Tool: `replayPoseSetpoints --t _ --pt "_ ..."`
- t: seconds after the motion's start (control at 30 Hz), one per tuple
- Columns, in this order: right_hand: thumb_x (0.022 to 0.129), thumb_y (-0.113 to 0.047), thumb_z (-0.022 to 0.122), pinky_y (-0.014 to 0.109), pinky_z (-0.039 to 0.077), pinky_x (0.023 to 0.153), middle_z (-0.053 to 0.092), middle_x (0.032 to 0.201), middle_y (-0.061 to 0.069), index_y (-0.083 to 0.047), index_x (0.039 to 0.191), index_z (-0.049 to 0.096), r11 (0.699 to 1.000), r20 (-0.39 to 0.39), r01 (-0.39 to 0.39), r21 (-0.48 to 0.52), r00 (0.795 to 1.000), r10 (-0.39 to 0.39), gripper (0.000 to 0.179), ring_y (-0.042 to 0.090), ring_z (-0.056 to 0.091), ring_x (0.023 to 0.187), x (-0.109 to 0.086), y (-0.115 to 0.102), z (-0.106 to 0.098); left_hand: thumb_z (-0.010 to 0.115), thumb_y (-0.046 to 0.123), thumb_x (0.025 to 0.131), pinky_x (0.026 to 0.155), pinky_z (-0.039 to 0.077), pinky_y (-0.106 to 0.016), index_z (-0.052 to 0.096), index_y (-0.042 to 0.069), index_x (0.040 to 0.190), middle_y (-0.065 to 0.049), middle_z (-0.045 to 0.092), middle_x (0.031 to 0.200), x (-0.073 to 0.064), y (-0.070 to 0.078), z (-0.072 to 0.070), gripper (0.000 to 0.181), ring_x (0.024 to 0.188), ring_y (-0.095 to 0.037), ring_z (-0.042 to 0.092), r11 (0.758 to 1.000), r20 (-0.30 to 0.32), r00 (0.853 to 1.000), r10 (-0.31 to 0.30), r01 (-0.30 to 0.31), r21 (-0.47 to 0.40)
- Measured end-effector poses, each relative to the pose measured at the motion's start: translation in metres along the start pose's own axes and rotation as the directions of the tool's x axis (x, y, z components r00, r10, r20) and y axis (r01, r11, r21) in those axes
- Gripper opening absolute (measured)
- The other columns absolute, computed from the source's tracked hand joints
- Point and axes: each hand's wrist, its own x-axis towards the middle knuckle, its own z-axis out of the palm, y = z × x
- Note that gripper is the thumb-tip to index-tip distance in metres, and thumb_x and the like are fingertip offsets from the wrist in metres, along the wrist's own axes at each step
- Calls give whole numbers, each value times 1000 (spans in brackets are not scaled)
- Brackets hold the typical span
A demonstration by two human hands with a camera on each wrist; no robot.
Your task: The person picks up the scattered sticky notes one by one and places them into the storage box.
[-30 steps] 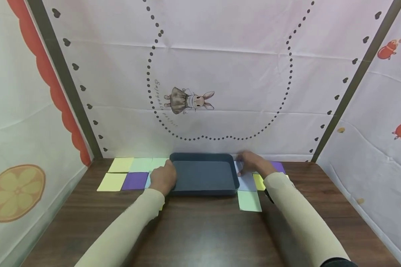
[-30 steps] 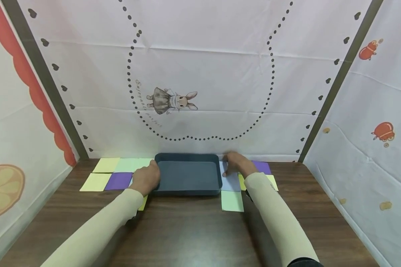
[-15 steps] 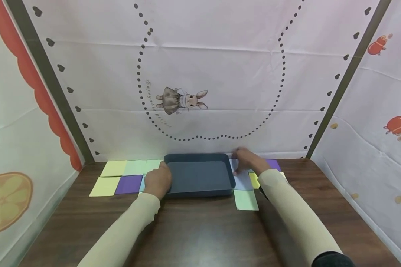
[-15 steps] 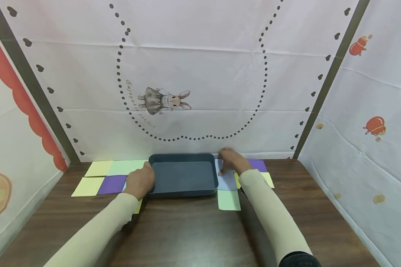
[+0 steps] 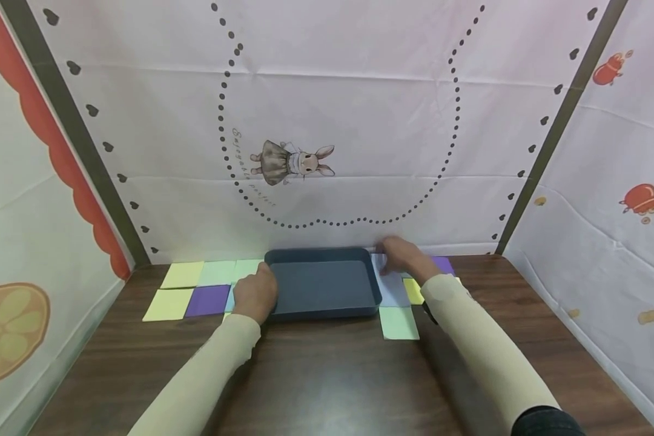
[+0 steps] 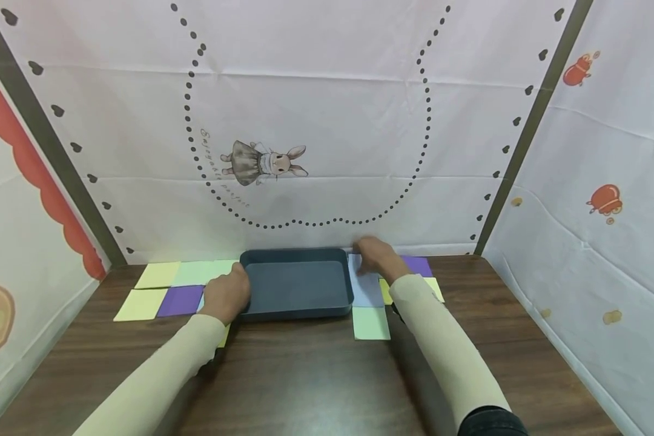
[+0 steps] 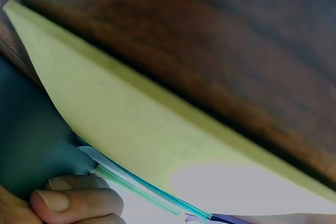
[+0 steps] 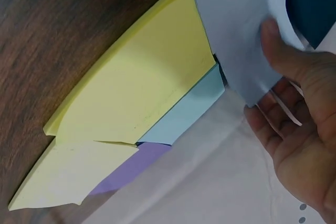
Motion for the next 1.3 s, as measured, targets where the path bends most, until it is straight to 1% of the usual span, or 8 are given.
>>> replayPoseSetpoints --t 0.03,0.13,0.23,0.47,0.63,0.7,0.87,1.3 --pt "87 -2 93 50 59 113 78 135 17 -3 133 78 1000 -12 8 -13 1000 -8 48 35 72 126 0 0 -1 47 6 111 63 64 -53 52 -14 127 -22 71 75 -1 -1 3 25 68 -34 74 1000 -18 1000 7 -7 3" --pt "91 0 87 45 63 96 81 121 15 -6 120 81 997 -62 50 -64 997 -54 30 31 75 108 7 9 3 48 3 111 66 65 -53 53 -13 124 -22 70 74 -10 4 -7 22 68 -35 75 1000 -12 1000 8 -8 0" --pt "94 0 83 42 64 88 81 113 14 -6 113 82 993 -91 78 -89 992 -86 21 28 74 99 7 11 0 49 3 111 66 65 -52 53 -13 122 -21 69 74 -15 6 -10 20 68 -35 74 1000 -22 1000 9 -9 7" --pt "96 4 77 41 63 89 84 114 16 -3 112 84 998 -88 62 -17 994 -63 19 27 74 96 -6 1 -22 50 3 110 63 64 -51 53 -13 121 -20 69 72 -11 4 -8 20 67 -34 75 999 -43 999 20 -19 28" --pt "97 3 77 36 60 84 83 115 16 -3 114 84 999 -61 39 22 997 -37 19 25 70 94 -11 0 -32 50 4 111 62 63 -52 52 -12 121 -20 69 73 5 -6 11 20 66 -34 74 999 -60 998 29 -27 33" --pt "98 3 77 36 59 86 83 115 15 -4 114 84 999 -62 28 36 998 -26 19 25 70 95 -13 2 -35 50 5 111 60 62 -52 53 -12 121 -19 69 72 15 -12 25 21 65 -34 73 998 -82 996 42 -38 46" --pt "98 3 77 42 62 93 83 116 17 -3 114 84 999 -95 27 44 995 -23 19 28 73 101 -16 3 -41 49 5 112 57 61 -52 53 -14 122 -17 67 69 22 -16 34 22 62 -32 71 996 -95 994 61 -54 74" --pt "100 3 72 43 63 87 80 117 20 -2 112 83 998 -161 52 39 986 -45 17 30 71 97 -24 -17 -63 50 7 111 56 59 -51 53 -6 110 -16 61 65 23 -18 40 13 60 -33 69 998 -148 988 48 -42 45"
